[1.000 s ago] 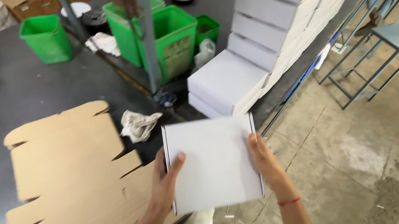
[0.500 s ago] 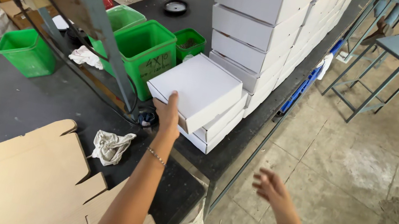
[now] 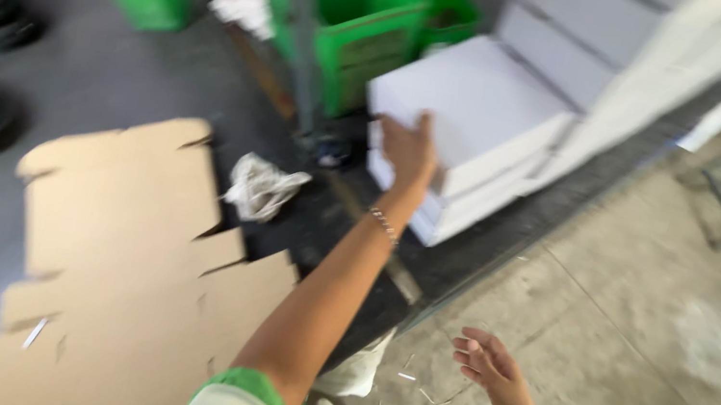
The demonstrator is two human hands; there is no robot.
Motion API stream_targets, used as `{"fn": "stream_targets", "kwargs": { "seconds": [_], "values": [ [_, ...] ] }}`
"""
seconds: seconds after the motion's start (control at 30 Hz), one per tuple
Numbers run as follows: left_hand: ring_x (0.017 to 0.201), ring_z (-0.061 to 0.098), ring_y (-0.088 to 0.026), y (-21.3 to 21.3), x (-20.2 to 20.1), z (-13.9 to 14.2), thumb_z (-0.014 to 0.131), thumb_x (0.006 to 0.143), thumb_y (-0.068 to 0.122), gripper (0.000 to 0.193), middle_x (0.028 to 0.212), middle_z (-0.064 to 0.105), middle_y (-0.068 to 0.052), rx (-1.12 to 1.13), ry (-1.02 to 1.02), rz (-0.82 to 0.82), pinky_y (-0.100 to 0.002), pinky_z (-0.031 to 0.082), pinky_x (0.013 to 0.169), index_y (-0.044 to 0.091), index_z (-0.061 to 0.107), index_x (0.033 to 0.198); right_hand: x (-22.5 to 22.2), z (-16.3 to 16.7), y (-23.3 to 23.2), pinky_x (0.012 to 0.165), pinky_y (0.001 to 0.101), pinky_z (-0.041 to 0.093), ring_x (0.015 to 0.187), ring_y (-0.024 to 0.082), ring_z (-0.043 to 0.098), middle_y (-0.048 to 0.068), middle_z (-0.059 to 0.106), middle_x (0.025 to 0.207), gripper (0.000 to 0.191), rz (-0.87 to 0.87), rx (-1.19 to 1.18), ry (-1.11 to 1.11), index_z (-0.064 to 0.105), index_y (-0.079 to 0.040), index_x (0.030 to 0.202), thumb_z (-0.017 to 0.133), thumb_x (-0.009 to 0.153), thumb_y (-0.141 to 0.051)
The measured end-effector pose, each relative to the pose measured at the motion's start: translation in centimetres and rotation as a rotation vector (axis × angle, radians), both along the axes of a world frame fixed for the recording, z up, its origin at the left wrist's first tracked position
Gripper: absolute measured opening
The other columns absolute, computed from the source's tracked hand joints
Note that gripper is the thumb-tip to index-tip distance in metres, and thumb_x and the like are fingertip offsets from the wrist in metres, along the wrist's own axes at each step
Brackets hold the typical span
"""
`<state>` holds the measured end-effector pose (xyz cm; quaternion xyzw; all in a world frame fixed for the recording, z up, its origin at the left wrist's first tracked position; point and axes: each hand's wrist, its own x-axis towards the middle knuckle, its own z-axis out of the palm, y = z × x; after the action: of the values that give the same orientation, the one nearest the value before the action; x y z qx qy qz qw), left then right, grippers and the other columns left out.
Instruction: The person folds flat cardboard into white boxes, inserts a black circular object wrapped in plastic into each box, closes the lids, and stacks the finished boxes on the table. The process is repeated multiple times.
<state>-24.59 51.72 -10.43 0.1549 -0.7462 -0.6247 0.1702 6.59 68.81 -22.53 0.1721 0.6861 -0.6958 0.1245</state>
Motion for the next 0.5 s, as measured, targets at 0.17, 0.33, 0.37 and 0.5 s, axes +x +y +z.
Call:
{"fn": "stream_targets", "kwargs": {
  "seconds": [0.17,0.33,0.37,0.5],
  "values": [
    [0.149,0.031,-0.047,-6.0,5.4,-1.1,0.063,0.095,0.049,0.098,0.159,0.029,-0.037,-0.001,0.277,-0.071,-0.048,0.027,0.123,-0.015,0.021,0.157,-3.4,0.6,-4.0,0.098,0.0365,0.052,0.114,0.021,0.068,0.013,0.073,0.123,0.049,0.196,0.105,0.16,0.062,-0.004,0.136,0.056,0.099,-0.036],
    [0.14,0.049,-0.038,-19.0,20.7,-4.3,0.069,0.091,0.034,0.084,0.157,0.041,-0.025,-0.102,0.114,-0.045,-0.045,0.039,0.118,0.001,0.032,0.159,-4.4,1.4,-10.3,0.097,0.0356,0.052,0.112,0.021,0.068,0.013,0.074,0.121,0.048,0.346,0.221,0.227,0.064,0.001,0.133,0.06,0.099,-0.033],
    [0.137,0.052,-0.035,-22.7,24.0,-5.0,0.071,0.085,0.031,0.085,0.152,0.048,-0.02,-0.068,-0.058,0.015,-0.044,0.04,0.115,0.004,0.034,0.157,-4.0,1.4,-11.7,0.097,0.0352,0.052,0.112,0.021,0.068,0.013,0.073,0.124,0.05,0.371,0.254,0.248,0.063,0.001,0.134,0.06,0.098,-0.033],
    [0.146,0.034,-0.04,-38.8,35.7,-7.1,0.072,0.089,0.024,0.087,0.16,0.037,-0.025,-0.7,-0.099,0.588,-0.051,0.022,0.121,-0.004,0.026,0.157,-2.1,1.5,-17.2,0.099,0.036,0.048,0.12,0.025,0.063,0.019,0.063,0.137,0.06,0.404,0.435,0.388,0.053,0.002,0.144,0.059,0.098,-0.037]
  ]
}}
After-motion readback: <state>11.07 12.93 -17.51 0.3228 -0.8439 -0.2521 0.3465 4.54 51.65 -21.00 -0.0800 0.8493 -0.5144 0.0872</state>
